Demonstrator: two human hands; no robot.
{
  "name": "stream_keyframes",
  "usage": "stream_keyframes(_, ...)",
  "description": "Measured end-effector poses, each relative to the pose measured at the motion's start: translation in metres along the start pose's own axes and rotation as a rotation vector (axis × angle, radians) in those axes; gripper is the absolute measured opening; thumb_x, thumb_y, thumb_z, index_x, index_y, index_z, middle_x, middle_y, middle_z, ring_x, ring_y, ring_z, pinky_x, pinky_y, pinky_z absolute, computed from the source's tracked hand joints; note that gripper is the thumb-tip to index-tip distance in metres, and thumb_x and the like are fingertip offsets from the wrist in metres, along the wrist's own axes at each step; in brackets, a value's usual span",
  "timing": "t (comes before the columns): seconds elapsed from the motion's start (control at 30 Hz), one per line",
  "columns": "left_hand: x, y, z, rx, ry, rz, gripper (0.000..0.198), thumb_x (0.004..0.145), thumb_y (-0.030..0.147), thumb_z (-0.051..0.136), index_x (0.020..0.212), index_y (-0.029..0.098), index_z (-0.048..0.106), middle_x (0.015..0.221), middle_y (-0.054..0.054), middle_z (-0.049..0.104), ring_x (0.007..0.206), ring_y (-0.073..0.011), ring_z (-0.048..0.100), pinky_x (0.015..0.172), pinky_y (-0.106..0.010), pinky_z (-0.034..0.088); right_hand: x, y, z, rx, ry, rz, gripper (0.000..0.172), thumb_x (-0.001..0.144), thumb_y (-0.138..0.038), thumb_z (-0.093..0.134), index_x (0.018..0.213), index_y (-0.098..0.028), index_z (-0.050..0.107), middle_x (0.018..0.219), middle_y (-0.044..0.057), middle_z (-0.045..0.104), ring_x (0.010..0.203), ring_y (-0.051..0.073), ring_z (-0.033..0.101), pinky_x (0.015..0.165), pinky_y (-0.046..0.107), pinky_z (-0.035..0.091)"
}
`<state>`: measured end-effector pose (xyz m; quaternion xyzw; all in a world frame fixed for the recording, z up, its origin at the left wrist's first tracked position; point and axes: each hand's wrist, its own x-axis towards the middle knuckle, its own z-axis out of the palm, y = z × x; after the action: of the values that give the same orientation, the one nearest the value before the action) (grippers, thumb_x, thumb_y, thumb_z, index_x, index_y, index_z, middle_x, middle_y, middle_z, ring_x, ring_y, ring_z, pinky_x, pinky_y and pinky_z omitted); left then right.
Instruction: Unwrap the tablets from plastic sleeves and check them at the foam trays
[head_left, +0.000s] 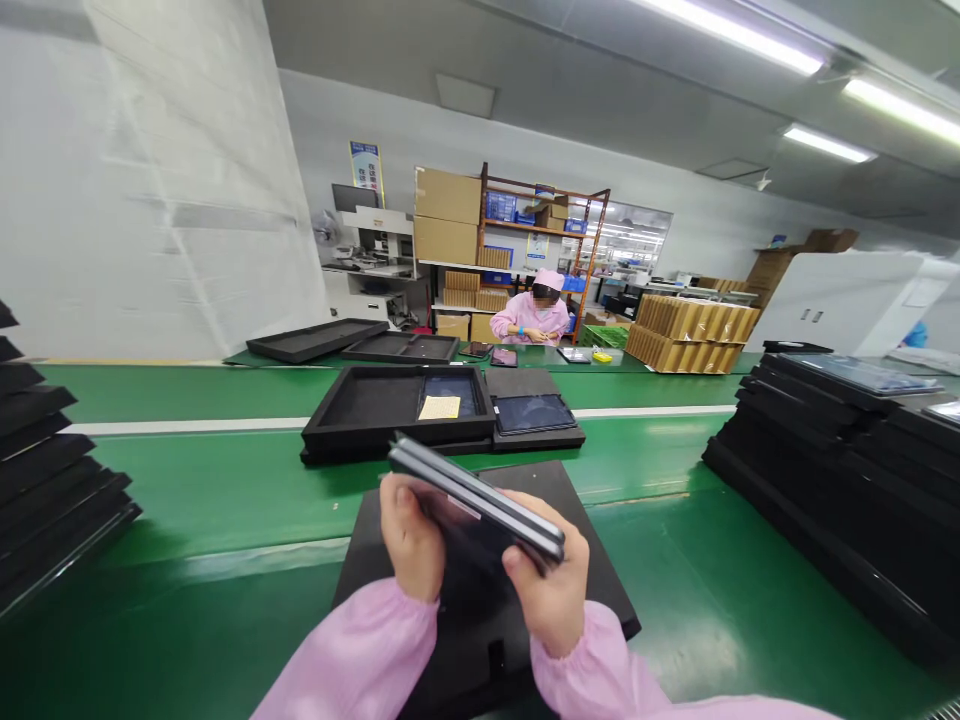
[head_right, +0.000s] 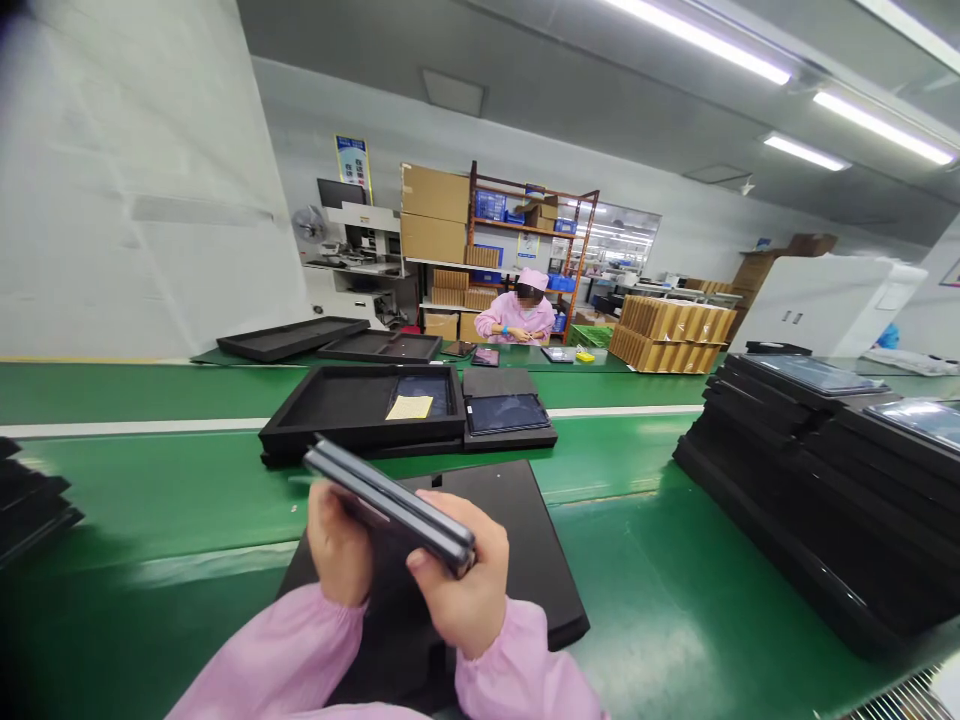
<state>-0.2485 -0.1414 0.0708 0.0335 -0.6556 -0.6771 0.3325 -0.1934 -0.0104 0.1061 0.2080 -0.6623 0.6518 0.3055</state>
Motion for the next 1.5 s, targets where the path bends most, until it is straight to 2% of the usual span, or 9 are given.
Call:
stream_keyframes(0.1,0.036,0.016,0.032,-0.17,-0.091,0.076,0.049,0.089,0.068,0.035,0.075,0.023,0.048,0.069,0.001,0.048,0.066,-0.0169,0.047,0.068,-0.032,0.046,-0.009,-0.007,0.006,-0.124,0.032,-0.178,0.039,0.085,-0.028,0.069,0.123,-0.02,0.069,0.124,0.01,0.072,0.116,0.027,0.069,0.099,0.036,0.057)
stream_keyframes(0.23,0.066,0.02,0.073,-0.239,-0.347,0.081,0.053,0.076,0.075,0.044,0.064,0.023,0.049,0.059,0.001,0.047,0.06,-0.0161,0.046,0.064,-0.031,0.047,-0.01,0.005,0.005,-0.284,0.03,-0.142,0.059,0.083,-0.017,0.066,0.14,-0.025,0.054,0.135,0.007,0.065,0.124,0.023,0.063,0.106,0.032,0.052)
stream_keyframes(0.37,0.071,0.009,0.093,-0.271,-0.461,0.077,0.054,0.076,0.076,0.046,0.066,0.022,0.053,0.061,0.001,0.049,0.063,-0.0172,0.048,0.067,-0.031,0.047,-0.002,0.021,-0.005,-0.321,-0.019,-0.09,0.064,0.08,-0.021,0.069,0.141,-0.021,0.051,0.137,0.009,0.063,0.128,0.026,0.06,0.108,0.033,0.051)
stream_keyframes(0.5,0.072,0.0,0.095,-0.284,-0.515,0.078,0.056,0.077,0.077,0.049,0.065,0.022,0.053,0.06,0.002,0.047,0.063,-0.0175,0.047,0.07,-0.031,0.045,0.004,0.022,-0.017,-0.347,-0.085,-0.045,0.073,0.075,-0.026,0.074,0.143,-0.02,0.049,0.142,0.012,0.058,0.132,0.029,0.056,0.111,0.037,0.048)
stream_keyframes(0.7,0.074,-0.006,0.097,-0.291,-0.543,0.085,0.064,0.074,0.085,0.048,0.061,0.022,0.052,0.058,0.002,0.044,0.058,-0.0165,0.038,0.062,-0.032,0.039,0.009,0.012,-0.027,-0.311,-0.226,0.055,0.089,0.063,-0.013,0.077,0.146,-0.02,0.045,0.145,0.01,0.053,0.136,0.028,0.051,0.112,0.033,0.047)
stream_keyframes(0.83,0.073,-0.006,0.097,-0.303,-0.533,0.106,0.064,0.074,0.085,0.049,0.063,0.022,0.054,0.059,0.002,0.046,0.056,-0.016,0.037,0.058,-0.031,0.037,0.013,0.01,-0.031,-0.261,-0.247,0.056,0.083,0.065,-0.014,0.074,0.143,-0.019,0.047,0.145,0.008,0.052,0.136,0.022,0.051,0.114,0.025,0.041)
stream_keyframes(1.0,0.072,-0.006,0.1,-0.303,-0.493,0.138,0.062,0.075,0.083,0.051,0.058,0.023,0.049,0.059,0.001,0.046,0.056,-0.0168,0.039,0.053,-0.03,0.038,0.019,0.006,-0.036,-0.227,-0.276,0.057,0.077,0.066,-0.009,0.068,0.14,-0.023,0.049,0.141,0.003,0.055,0.134,0.018,0.051,0.116,0.022,0.037)
stream_keyframes(1.33,0.073,-0.01,0.103,-0.278,-0.471,0.2,0.061,0.078,0.082,0.047,0.058,0.025,0.05,0.058,-0.001,0.049,0.058,-0.0199,0.045,0.053,-0.032,0.041,0.024,-0.002,-0.041,-0.186,-0.316,0.126,0.072,0.07,-0.015,0.068,0.14,-0.021,0.05,0.14,0.005,0.055,0.133,0.02,0.051,0.116,0.024,0.036)
stream_keyframes(1.5,0.069,-0.006,0.102,-0.242,-0.502,0.213,0.062,0.08,0.082,0.044,0.062,0.023,0.053,0.061,-0.001,0.052,0.061,-0.0196,0.048,0.058,-0.032,0.042,0.02,-0.006,-0.051,-0.047,-0.357,0.211,0.076,0.073,-0.022,0.067,0.145,-0.031,0.048,0.148,0.0,0.049,0.138,0.022,0.047,0.114,0.027,0.04)
